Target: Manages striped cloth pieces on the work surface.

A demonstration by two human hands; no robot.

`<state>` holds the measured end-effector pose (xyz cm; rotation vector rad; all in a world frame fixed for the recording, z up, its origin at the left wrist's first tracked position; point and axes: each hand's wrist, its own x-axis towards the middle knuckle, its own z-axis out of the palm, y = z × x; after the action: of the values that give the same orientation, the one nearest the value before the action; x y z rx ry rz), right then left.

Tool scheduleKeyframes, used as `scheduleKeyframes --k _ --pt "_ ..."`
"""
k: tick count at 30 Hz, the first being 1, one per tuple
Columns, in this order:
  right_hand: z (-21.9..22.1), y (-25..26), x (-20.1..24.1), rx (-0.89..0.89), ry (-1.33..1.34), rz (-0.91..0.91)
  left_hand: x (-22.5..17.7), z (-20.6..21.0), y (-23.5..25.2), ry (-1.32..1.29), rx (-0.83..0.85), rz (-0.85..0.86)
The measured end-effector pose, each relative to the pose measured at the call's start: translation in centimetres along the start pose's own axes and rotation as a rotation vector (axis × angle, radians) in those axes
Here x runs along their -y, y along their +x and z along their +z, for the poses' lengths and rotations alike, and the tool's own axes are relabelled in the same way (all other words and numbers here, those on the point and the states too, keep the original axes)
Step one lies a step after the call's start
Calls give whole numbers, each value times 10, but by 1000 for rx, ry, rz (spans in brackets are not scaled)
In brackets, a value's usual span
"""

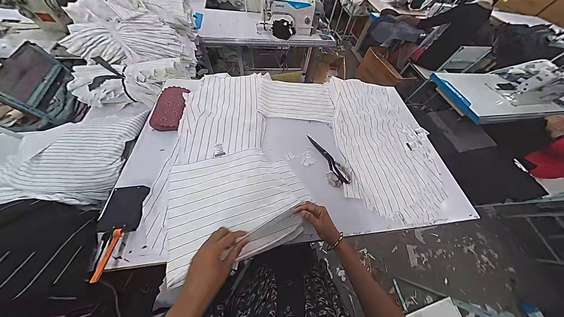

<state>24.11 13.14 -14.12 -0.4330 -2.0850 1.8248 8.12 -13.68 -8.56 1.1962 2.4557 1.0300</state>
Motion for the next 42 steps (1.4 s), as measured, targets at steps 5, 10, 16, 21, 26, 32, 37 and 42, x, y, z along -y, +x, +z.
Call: scheduleKeyframes --k 5,10,16,21,26,32,37,42 --pt "4 -5 4 -50 -41 -38 -52 72 63 -15 86 254" --pt "-7 -7 5 -130 -64 -103 -63 94 72 -226 -8 288" --pt "-83 12 -15 -458 -710 -89 -74 121 53 -359 -126 452" --pt "-112 46 -5 -307 -976 302 -45 175 37 -249 -37 577" --pt "-106 65 36 -176 -1077 687 -40 184 34 -222 -27 552" --pt "-111 -22 45 -97 -233 656 -46 186 36 -246 -7 474" --pt "-43 -145 58 -220 121 703 -48 186 38 -314 3 440" --pt "-7 -212 55 -264 230 819 -45 189 36 -273 -12 491"
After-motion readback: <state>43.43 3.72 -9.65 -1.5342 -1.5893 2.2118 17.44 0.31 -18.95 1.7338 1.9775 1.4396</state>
